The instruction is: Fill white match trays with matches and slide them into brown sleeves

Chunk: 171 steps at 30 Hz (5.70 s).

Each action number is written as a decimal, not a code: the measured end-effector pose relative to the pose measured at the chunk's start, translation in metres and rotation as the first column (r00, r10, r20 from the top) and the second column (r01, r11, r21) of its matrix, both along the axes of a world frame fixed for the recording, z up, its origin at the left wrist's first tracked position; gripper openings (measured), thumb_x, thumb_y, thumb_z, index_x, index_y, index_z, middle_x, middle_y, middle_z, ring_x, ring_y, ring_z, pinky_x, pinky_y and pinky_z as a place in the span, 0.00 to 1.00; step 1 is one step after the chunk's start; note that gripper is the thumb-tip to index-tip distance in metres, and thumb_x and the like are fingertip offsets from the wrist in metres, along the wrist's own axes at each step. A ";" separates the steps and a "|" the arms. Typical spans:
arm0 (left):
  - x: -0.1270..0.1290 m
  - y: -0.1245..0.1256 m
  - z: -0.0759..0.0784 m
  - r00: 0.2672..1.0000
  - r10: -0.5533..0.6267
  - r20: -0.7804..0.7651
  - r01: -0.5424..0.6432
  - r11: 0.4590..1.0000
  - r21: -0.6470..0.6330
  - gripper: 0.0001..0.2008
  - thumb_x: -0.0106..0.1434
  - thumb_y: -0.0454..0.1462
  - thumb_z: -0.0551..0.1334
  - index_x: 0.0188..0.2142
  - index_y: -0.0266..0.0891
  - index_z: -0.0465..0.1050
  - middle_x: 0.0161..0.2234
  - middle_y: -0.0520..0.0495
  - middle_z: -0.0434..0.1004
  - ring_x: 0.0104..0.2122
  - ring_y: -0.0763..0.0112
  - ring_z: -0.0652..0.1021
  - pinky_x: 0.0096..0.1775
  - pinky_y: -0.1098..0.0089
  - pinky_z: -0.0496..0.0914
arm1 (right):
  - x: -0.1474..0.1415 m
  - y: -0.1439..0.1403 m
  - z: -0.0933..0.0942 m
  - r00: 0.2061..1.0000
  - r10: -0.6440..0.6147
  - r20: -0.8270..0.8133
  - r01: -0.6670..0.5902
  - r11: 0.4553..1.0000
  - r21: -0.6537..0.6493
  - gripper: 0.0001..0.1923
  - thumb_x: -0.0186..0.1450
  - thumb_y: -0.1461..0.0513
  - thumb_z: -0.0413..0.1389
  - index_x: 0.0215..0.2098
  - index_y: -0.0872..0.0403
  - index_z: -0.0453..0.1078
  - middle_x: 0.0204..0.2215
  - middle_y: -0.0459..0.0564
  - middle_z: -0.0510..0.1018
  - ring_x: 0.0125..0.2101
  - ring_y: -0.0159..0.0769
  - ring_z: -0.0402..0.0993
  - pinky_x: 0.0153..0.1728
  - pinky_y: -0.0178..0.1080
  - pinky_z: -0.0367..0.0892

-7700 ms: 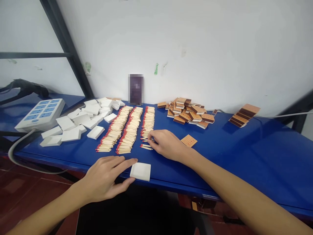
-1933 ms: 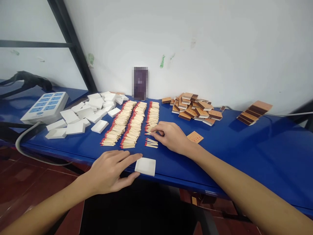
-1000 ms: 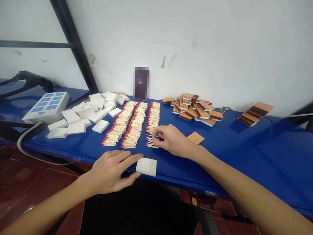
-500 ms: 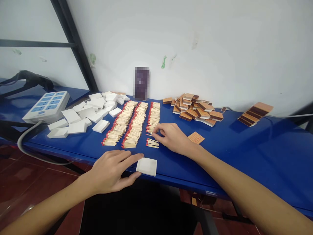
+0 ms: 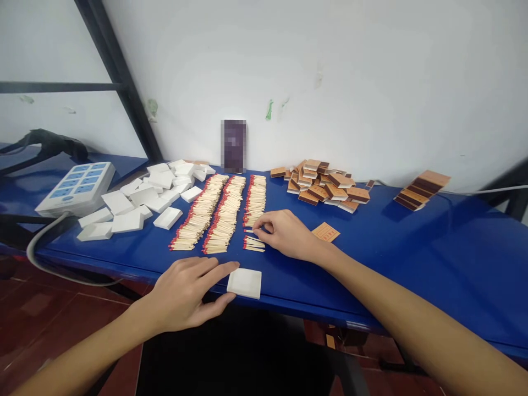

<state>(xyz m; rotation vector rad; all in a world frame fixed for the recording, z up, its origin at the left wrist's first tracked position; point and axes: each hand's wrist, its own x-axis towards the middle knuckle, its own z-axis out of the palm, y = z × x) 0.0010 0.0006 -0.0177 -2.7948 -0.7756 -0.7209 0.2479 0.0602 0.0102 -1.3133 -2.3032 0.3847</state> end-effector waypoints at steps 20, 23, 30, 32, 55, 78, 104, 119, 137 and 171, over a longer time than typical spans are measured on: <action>0.000 0.001 -0.002 1.000 -0.010 0.009 0.010 1.000 -0.003 0.16 0.69 0.43 0.55 0.51 0.37 0.67 0.29 0.50 0.74 0.26 0.64 0.76 0.26 0.65 0.69 | 0.000 0.003 -0.003 0.998 -0.041 -0.040 0.043 0.998 0.056 0.10 0.66 0.59 0.55 0.34 0.54 0.77 0.17 0.39 0.59 0.19 0.28 0.54 0.25 0.35 0.50; 0.000 0.001 -0.001 1.000 -0.007 0.012 0.007 1.000 0.004 0.16 0.69 0.43 0.55 0.51 0.38 0.67 0.29 0.50 0.74 0.25 0.64 0.76 0.26 0.65 0.69 | -0.002 0.003 -0.004 0.998 -0.052 -0.035 0.052 0.998 0.024 0.10 0.66 0.59 0.55 0.34 0.54 0.76 0.16 0.39 0.59 0.19 0.28 0.54 0.24 0.35 0.50; 0.000 0.002 -0.003 1.000 -0.004 0.007 0.004 1.000 0.005 0.16 0.69 0.44 0.55 0.52 0.38 0.67 0.30 0.51 0.74 0.25 0.64 0.76 0.25 0.64 0.69 | -0.001 0.004 -0.006 0.999 -0.045 -0.020 0.045 0.999 0.010 0.08 0.66 0.60 0.54 0.33 0.54 0.74 0.17 0.38 0.59 0.19 0.28 0.54 0.24 0.34 0.50; -0.001 0.002 -0.003 1.000 -0.003 0.008 0.003 1.000 0.008 0.16 0.69 0.44 0.55 0.51 0.38 0.67 0.29 0.51 0.73 0.25 0.64 0.76 0.25 0.64 0.69 | -0.001 0.005 -0.006 0.999 -0.053 -0.013 0.053 0.999 -0.003 0.08 0.66 0.60 0.54 0.34 0.54 0.74 0.17 0.38 0.59 0.19 0.28 0.54 0.23 0.33 0.51; -0.001 0.002 -0.001 1.000 -0.009 0.010 0.009 1.000 -0.012 0.16 0.69 0.43 0.55 0.52 0.39 0.67 0.30 0.51 0.74 0.26 0.64 0.76 0.27 0.65 0.69 | 0.003 -0.007 0.006 1.000 -0.014 -0.023 0.009 0.982 -0.187 0.07 0.65 0.59 0.54 0.31 0.53 0.68 0.18 0.38 0.58 0.20 0.27 0.54 0.23 0.33 0.52; 0.000 0.001 0.001 1.000 -0.006 0.006 0.006 1.000 0.021 0.15 0.69 0.43 0.54 0.50 0.37 0.68 0.28 0.51 0.73 0.25 0.65 0.76 0.25 0.66 0.68 | 0.002 0.007 -0.007 0.997 -0.026 0.068 0.024 0.999 0.034 0.08 0.69 0.59 0.52 0.38 0.53 0.71 0.18 0.39 0.62 0.19 0.29 0.54 0.26 0.34 0.48; 0.001 0.002 0.001 1.000 -0.010 0.004 0.010 1.000 0.016 0.15 0.69 0.43 0.54 0.50 0.37 0.67 0.28 0.50 0.73 0.25 0.65 0.76 0.25 0.66 0.69 | 0.003 0.007 -0.005 0.996 -0.022 0.087 0.016 0.997 0.076 0.07 0.65 0.63 0.52 0.32 0.55 0.70 0.19 0.41 0.63 0.20 0.29 0.55 0.27 0.34 0.51; 0.000 0.000 0.002 1.000 -0.009 0.004 0.009 1.000 0.016 0.15 0.69 0.43 0.54 0.50 0.37 0.68 0.28 0.50 0.74 0.25 0.65 0.76 0.26 0.67 0.68 | 0.001 0.008 -0.008 0.998 -0.030 0.054 0.027 0.998 0.051 0.10 0.67 0.60 0.52 0.37 0.55 0.74 0.18 0.41 0.62 0.20 0.29 0.55 0.27 0.34 0.51; 0.000 0.000 0.001 1.000 -0.006 0.002 0.006 1.000 0.009 0.15 0.69 0.43 0.54 0.50 0.37 0.68 0.29 0.51 0.73 0.25 0.64 0.76 0.25 0.65 0.68 | 0.003 0.010 -0.009 0.999 -0.044 -0.023 0.046 0.996 0.081 0.10 0.67 0.59 0.53 0.35 0.54 0.74 0.17 0.39 0.60 0.19 0.28 0.53 0.25 0.34 0.49; 0.001 0.000 -0.001 1.000 -0.003 0.015 0.003 1.000 0.028 0.16 0.69 0.44 0.55 0.51 0.38 0.67 0.28 0.52 0.73 0.25 0.65 0.76 0.25 0.66 0.66 | 0.004 0.013 -0.013 1.000 -0.021 -0.011 0.022 0.993 0.117 0.13 0.67 0.59 0.52 0.37 0.56 0.77 0.17 0.41 0.64 0.18 0.28 0.55 0.25 0.34 0.51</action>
